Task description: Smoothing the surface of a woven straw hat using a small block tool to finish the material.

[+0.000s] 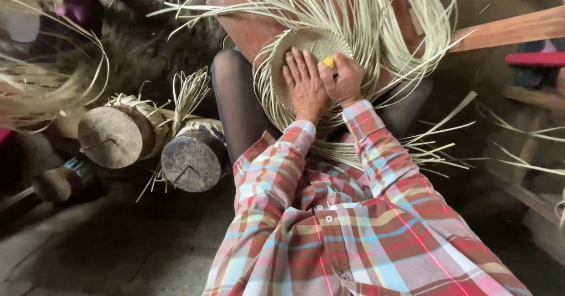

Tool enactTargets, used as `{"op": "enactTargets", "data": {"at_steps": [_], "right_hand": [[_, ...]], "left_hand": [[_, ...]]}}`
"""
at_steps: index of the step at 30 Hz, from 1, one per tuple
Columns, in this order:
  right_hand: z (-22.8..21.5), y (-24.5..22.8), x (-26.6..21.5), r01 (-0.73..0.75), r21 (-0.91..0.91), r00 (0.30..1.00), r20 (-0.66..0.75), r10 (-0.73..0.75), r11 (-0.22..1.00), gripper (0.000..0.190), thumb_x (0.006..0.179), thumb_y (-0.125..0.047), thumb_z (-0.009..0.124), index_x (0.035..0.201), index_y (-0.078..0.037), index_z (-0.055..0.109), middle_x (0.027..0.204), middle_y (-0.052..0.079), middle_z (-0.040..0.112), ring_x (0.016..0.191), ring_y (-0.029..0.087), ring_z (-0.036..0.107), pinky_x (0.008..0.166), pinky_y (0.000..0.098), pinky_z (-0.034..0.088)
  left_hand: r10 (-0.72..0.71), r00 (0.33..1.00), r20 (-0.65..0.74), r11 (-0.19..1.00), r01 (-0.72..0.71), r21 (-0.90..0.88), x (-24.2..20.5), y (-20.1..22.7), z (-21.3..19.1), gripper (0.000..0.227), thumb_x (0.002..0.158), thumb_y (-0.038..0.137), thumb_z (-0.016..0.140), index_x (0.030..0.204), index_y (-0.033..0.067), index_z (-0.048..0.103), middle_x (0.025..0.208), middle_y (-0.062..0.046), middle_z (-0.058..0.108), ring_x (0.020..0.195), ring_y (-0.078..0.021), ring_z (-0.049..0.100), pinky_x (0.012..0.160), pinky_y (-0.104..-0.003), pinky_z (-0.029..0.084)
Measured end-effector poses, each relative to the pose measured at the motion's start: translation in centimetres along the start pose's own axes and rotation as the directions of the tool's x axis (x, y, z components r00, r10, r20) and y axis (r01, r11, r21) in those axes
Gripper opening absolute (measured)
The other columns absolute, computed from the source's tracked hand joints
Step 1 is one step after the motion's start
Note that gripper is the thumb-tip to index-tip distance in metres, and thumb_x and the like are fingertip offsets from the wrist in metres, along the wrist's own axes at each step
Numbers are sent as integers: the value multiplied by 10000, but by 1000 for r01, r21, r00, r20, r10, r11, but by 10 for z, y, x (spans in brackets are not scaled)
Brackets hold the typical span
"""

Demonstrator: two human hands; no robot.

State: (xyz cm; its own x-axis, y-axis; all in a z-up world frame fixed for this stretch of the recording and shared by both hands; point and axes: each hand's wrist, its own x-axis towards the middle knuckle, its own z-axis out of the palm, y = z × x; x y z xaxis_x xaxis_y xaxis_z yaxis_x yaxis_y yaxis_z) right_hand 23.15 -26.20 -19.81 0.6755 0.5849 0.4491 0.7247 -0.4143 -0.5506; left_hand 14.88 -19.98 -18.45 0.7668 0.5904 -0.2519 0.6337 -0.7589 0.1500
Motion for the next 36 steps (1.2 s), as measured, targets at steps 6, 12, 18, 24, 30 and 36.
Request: {"op": "enactTargets", "data": {"at_steps": [6, 12, 18, 24, 30, 36], "right_hand": [[41, 46, 19, 4, 79, 993, -120, 6, 997, 338, 938, -400, 635, 729, -146, 564, 593, 20, 524, 557, 239, 610, 547, 294, 498], [71, 48, 91, 88, 147, 986, -156, -64, 985, 329, 958, -376, 656, 753, -131, 577, 599, 37, 541, 539, 238, 611, 499, 308, 482], [7, -3, 34, -160, 499, 969, -85, 232, 852, 220, 948, -194, 606, 798, -39, 564, 662, 72, 526, 613, 186, 568, 504, 301, 426], [19, 7, 0, -139, 395, 970, -131, 206, 908, 241, 926, -188, 656, 743, -60, 567, 628, 81, 531, 547, 287, 564, 529, 318, 460], [2, -30, 27, -93, 435, 985, -89, 146, 895, 184, 925, -147, 580, 778, -56, 516, 687, 62, 516, 584, 176, 469, 550, 310, 412], [-27, -31, -5, -86, 402, 994, -32, 108, 912, 316, 922, -255, 585, 711, -36, 497, 633, 62, 461, 539, 182, 411, 523, 314, 334]], "left_hand": [[27, 1000, 13, 999, -27, 21, 4, 1, 3, 614, 1002, 382, 323, 1475, 18, 180, 1543, -252, 95, 1441, -412, 43, 1167, -509, 59], [103, 980, -169, 993, -111, -38, 4, -4, 8, 597, 966, 338, 384, 1446, 3, 270, 1538, -238, 149, 1435, -442, 101, 1167, -517, 119], [473, 827, -303, 857, -512, -62, 18, -46, 18, 584, 898, 331, 499, 1367, -7, 417, 1507, -211, 240, 1409, -395, 225, 1142, -496, 249], [462, 860, -217, 884, -466, 35, 13, -45, 14, 630, 879, 305, 501, 1437, 58, 342, 1533, -163, 204, 1432, -348, 169, 1165, -525, 165], [95, 995, 13, 993, -96, 75, -5, -14, 6, 780, 900, 423, 412, 1480, -23, 142, 1545, -246, 40, 1448, -395, 22, 1168, -548, 40], [153, 987, 38, 980, -157, 119, -6, -21, 6, 712, 966, 458, 361, 1503, 44, 145, 1556, -209, 54, 1454, -373, 30, 1174, -533, 33]]}}
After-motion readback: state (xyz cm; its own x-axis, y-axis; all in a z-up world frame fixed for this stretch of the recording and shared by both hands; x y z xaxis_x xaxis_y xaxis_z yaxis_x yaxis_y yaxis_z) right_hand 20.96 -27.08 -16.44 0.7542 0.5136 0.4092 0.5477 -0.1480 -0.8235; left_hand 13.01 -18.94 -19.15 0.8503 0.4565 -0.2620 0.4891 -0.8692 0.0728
